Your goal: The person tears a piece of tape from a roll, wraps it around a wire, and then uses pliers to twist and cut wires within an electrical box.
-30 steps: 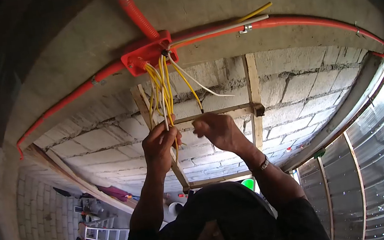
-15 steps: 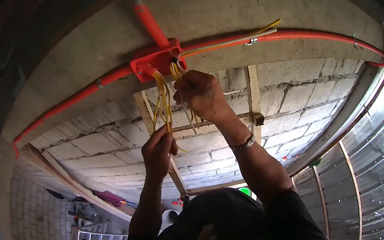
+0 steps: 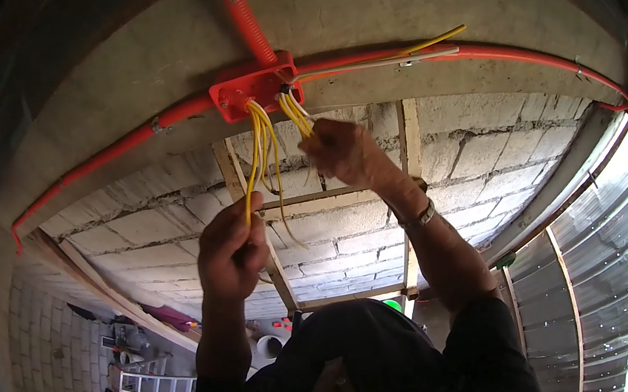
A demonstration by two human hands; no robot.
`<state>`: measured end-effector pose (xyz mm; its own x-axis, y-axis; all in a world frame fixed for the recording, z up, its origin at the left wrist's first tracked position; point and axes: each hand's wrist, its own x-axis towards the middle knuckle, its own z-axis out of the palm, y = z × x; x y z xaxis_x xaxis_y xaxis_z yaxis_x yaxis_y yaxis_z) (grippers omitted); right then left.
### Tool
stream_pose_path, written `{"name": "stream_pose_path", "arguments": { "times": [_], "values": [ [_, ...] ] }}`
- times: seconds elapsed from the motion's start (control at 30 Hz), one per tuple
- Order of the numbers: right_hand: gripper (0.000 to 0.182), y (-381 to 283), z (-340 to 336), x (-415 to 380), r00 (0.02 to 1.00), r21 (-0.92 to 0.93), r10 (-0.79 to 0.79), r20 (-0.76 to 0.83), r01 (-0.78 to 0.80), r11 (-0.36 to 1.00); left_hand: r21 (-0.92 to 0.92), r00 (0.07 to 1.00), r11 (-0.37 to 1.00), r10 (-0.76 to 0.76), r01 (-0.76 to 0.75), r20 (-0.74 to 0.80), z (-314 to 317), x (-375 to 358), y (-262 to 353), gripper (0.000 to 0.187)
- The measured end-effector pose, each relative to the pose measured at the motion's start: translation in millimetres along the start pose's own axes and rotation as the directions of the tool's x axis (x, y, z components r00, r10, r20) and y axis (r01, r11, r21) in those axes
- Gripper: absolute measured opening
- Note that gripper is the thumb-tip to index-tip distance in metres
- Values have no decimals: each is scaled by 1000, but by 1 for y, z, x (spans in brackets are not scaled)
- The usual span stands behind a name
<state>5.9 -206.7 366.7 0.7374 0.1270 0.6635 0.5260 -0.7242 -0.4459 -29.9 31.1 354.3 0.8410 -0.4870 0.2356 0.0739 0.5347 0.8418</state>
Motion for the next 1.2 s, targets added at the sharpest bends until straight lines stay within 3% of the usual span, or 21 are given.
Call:
{"name": "stream_pose_path", "arguments": {
  "times": [0.07,0.1,0.13,0.2,0.27,0.33,0.4,0.47,0.5,0.53,0.57,0.6,0.63,0.67,0.73,0.8,1.03,1.1,1.13,1.17,1.2],
  "values": [
    [22,-8,2,-13,941,365,283,188,-334,869,3,999,999,-41,41,-20,2,2,-5,36],
    [24,-9,-2,-17,915,348,319,246,-391,852,17,1000,1000,-24,24,17,0,3,-10,36],
    [24,-10,-4,-23,915,346,319,245,-390,853,29,999,1000,-7,5,52,-1,4,-12,36],
    [34,-14,-7,-41,963,394,266,51,-264,880,24,999,1000,-4,3,47,4,3,-12,36],
    [37,-11,-12,-62,968,490,250,12,-224,842,26,1000,1000,-9,8,22,7,1,-11,36],
    [35,7,-13,-90,934,658,339,-110,-187,730,7,999,1000,0,0,35,3,-3,-8,36],
    [30,40,-16,-133,942,387,333,-51,-288,876,-15,999,1000,8,-7,48,0,-6,-5,37],
    [26,117,9,-229,982,-78,144,120,-135,988,-23,999,1000,1,0,44,-1,-8,-4,37],
    [20,146,22,-293,877,-554,228,424,52,831,-29,999,1000,6,-5,41,-2,-8,-5,37],
    [19,138,23,-336,719,-519,547,429,-299,801,-26,1000,999,-22,22,20,-2,-8,-7,37],
    [22,145,30,-394,709,-372,553,437,-417,829,-24,999,998,-50,50,-1,-3,-7,-8,38],
    [21,158,20,-460,375,-192,520,767,-640,744,-29,999,998,-47,47,-6,-4,-5,-9,38],
    [21,148,39,-509,282,-388,465,839,-289,875,-30,999,999,-32,34,42,-5,-3,-10,38],
    [21,132,37,-564,248,-433,559,791,-418,799,-35,997,999,-29,32,78,-7,-4,-15,38],
    [21,85,33,-570,262,-414,664,700,-609,677,-60,996,997,-37,42,78,-5,0,-20,37],
    [20,60,31,-555,297,-388,706,643,-668,635,-83,995,995,-53,60,86,-3,-1,-26,37],
    [20,54,40,-553,450,-318,703,550,-666,675,39,997,998,-56,54,61,-11,8,-43,33],
    [20,82,65,-601,572,-283,624,532,-575,768,93,995,992,-92,88,40,-15,9,-43,32],
    [20,134,105,-694,741,-264,468,482,-387,884,95,996,992,-86,83,36,-17,10,-43,32],
    [19,93,69,-625,586,-272,623,518,-578,769,139,997,988,-77,74,18,-18,11,-44,32],
    [19,75,55,-590,524,-289,671,525,-631,720,183,998,981,-67,66,-1,-21,12,-44,31]
  ]
}}
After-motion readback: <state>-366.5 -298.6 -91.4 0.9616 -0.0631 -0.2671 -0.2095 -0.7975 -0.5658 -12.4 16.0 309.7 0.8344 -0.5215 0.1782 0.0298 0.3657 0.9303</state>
